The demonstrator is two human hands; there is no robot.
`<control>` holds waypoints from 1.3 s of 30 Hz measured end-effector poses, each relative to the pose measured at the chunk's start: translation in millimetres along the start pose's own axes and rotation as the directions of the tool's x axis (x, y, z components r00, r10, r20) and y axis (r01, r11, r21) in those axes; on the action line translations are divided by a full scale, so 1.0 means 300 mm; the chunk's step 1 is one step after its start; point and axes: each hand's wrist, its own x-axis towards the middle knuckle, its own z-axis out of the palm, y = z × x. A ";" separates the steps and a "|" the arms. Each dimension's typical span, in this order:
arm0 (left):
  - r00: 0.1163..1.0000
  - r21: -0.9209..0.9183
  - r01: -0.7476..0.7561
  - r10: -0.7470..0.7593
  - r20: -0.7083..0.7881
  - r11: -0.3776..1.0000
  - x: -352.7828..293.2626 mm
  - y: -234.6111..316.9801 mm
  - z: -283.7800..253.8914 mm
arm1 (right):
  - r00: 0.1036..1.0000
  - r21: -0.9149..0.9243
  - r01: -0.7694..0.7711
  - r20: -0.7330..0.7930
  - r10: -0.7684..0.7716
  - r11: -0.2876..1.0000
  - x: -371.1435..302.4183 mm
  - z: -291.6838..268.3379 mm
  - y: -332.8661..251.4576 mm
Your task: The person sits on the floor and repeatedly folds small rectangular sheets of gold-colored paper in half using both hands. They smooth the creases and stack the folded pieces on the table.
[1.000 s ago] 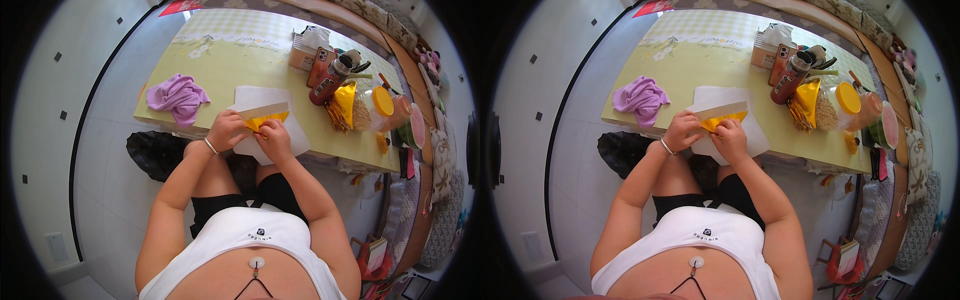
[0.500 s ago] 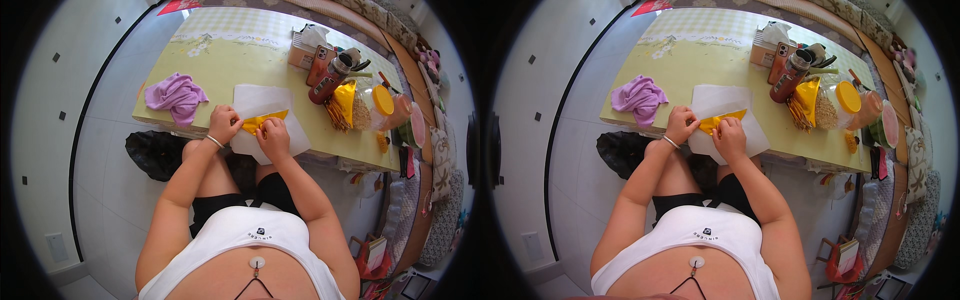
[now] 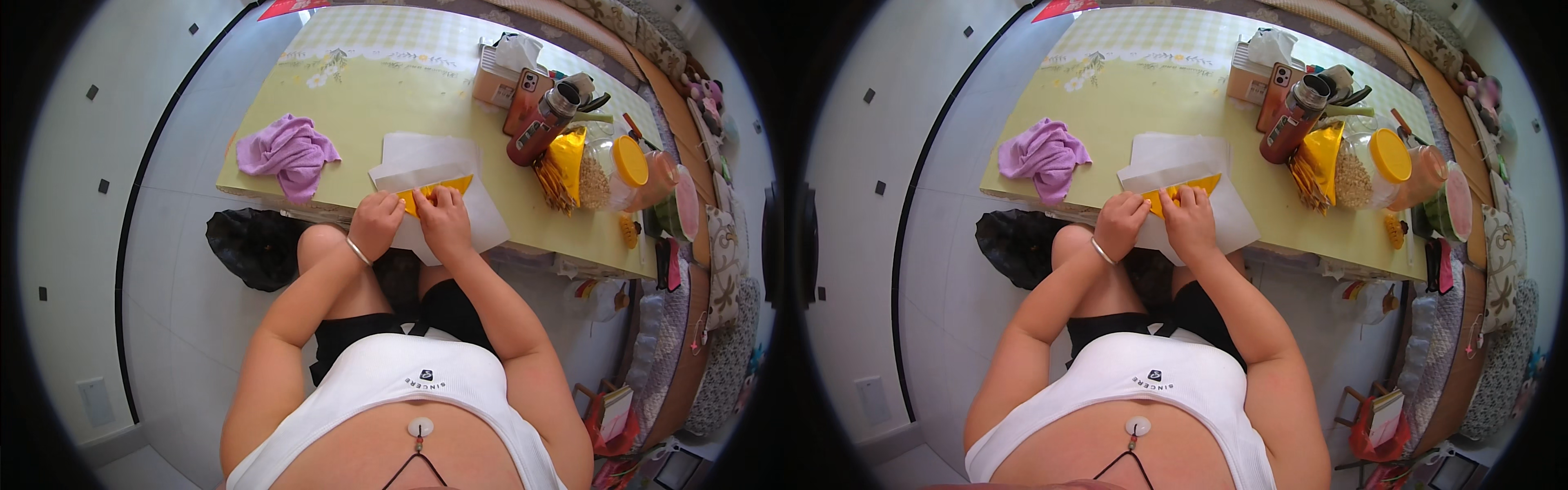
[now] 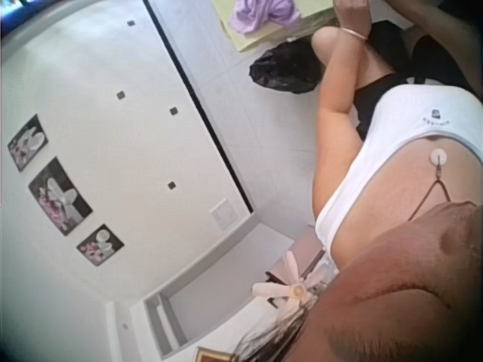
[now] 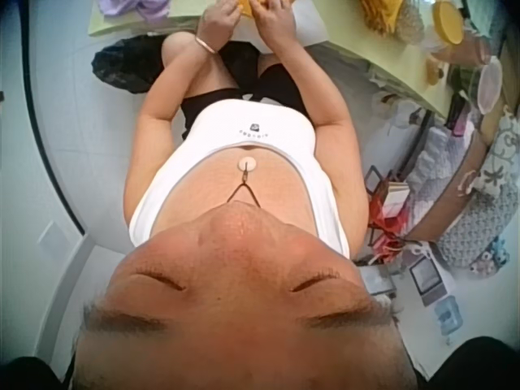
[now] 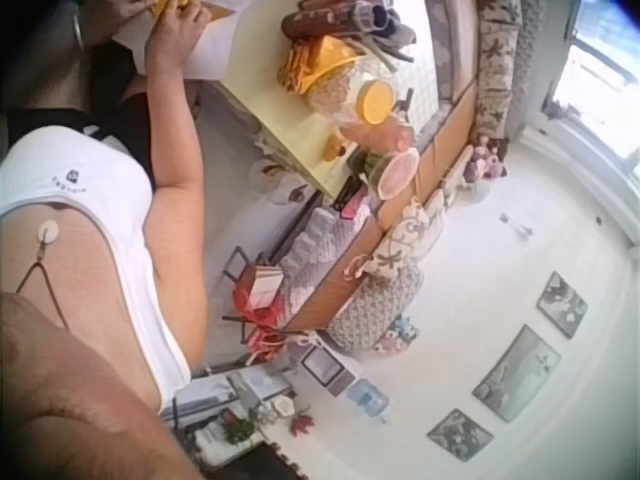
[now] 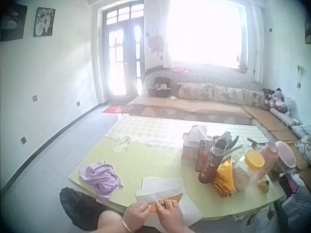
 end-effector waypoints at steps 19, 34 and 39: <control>0.946 0.237 0.190 -0.242 0.215 0.953 0.085 0.029 0.062 | 0.909 0.128 -0.382 0.232 0.347 0.915 0.071 -0.089 0.067; 0.963 -0.011 0.155 -0.148 0.225 0.988 0.143 0.061 0.081 | 0.859 -0.099 0.342 0.436 -0.268 0.934 0.127 -0.124 0.202; 0.985 0.102 0.026 -0.043 0.168 0.994 0.012 0.081 0.090 | 0.896 -0.072 0.156 0.431 -0.110 0.985 -0.007 -0.126 0.291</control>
